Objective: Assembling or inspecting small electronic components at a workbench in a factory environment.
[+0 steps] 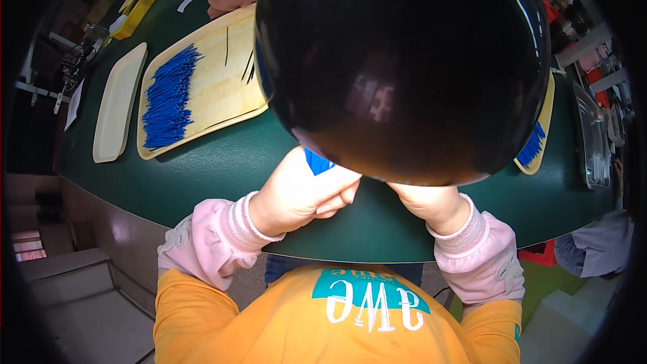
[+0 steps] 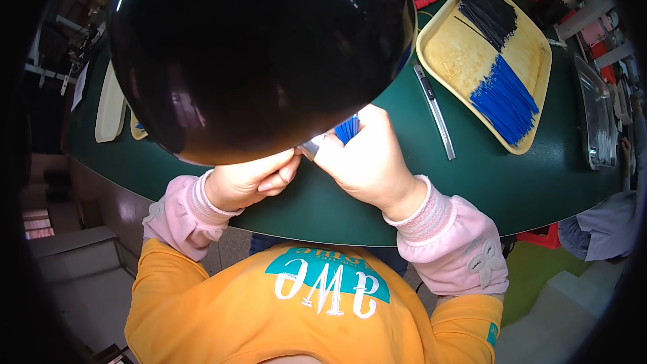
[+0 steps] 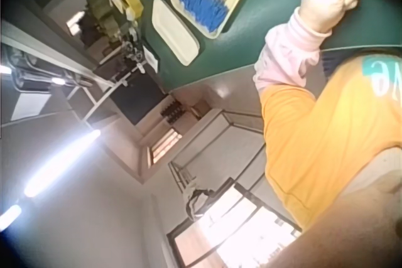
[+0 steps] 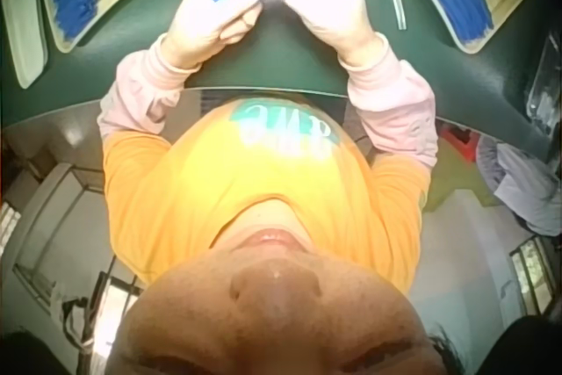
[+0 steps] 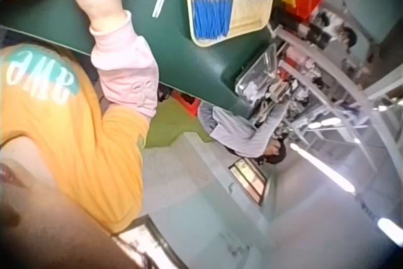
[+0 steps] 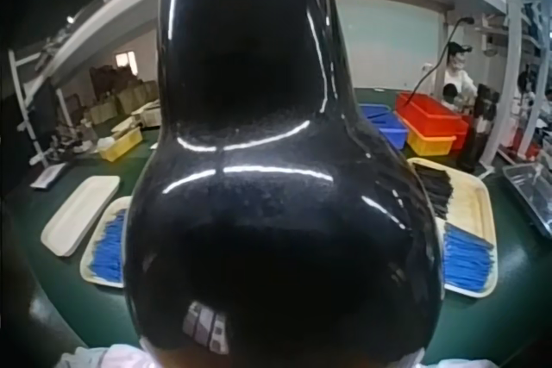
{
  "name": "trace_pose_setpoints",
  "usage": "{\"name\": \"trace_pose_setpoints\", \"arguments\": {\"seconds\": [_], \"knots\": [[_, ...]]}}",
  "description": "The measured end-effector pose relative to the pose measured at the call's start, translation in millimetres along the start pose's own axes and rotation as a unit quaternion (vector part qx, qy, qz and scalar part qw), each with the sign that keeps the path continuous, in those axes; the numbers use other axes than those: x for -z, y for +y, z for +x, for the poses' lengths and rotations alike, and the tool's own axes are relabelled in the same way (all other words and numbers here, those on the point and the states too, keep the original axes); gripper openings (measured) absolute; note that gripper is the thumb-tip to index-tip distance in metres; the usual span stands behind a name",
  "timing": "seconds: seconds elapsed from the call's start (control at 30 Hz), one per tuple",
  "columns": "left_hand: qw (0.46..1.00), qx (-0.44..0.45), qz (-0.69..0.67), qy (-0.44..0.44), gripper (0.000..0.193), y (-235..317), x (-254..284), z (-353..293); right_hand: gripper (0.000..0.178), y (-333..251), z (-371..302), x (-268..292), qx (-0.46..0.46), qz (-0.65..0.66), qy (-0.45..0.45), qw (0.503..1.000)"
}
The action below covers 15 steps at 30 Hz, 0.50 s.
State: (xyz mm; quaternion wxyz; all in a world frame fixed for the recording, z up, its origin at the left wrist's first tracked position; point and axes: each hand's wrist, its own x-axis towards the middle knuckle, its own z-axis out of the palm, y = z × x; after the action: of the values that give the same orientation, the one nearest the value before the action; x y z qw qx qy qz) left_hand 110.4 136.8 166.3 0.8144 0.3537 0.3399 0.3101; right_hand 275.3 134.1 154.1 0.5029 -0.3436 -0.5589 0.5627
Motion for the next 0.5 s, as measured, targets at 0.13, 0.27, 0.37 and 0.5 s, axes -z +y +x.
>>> {"name": "trace_pose_setpoints", "arguments": {"seconds": [0.13,0.27,0.37,0.5], "knots": [[1.000,-0.017,-0.021,-0.011,0.010,2.8,-1.6,-1.5,0.006,5.7,-1.1,5.3,0.032,-0.029,0.044,0.998],[0.999,-0.021,-0.028,-0.017,0.010,3.8,-0.6,-2.0,0.009,2.8,2.6,5.5,0.045,0.080,0.061,0.994],[0.999,-0.002,-0.037,-0.013,0.010,6.3,-0.5,-3.4,0.016,5.9,0.0,4.7,0.049,0.057,0.029,0.997],[0.997,-0.003,-0.071,-0.030,0.011,2.4,2.8,-2.4,0.014,4.6,1.5,8.1,-0.020,0.199,0.077,0.977]]}}
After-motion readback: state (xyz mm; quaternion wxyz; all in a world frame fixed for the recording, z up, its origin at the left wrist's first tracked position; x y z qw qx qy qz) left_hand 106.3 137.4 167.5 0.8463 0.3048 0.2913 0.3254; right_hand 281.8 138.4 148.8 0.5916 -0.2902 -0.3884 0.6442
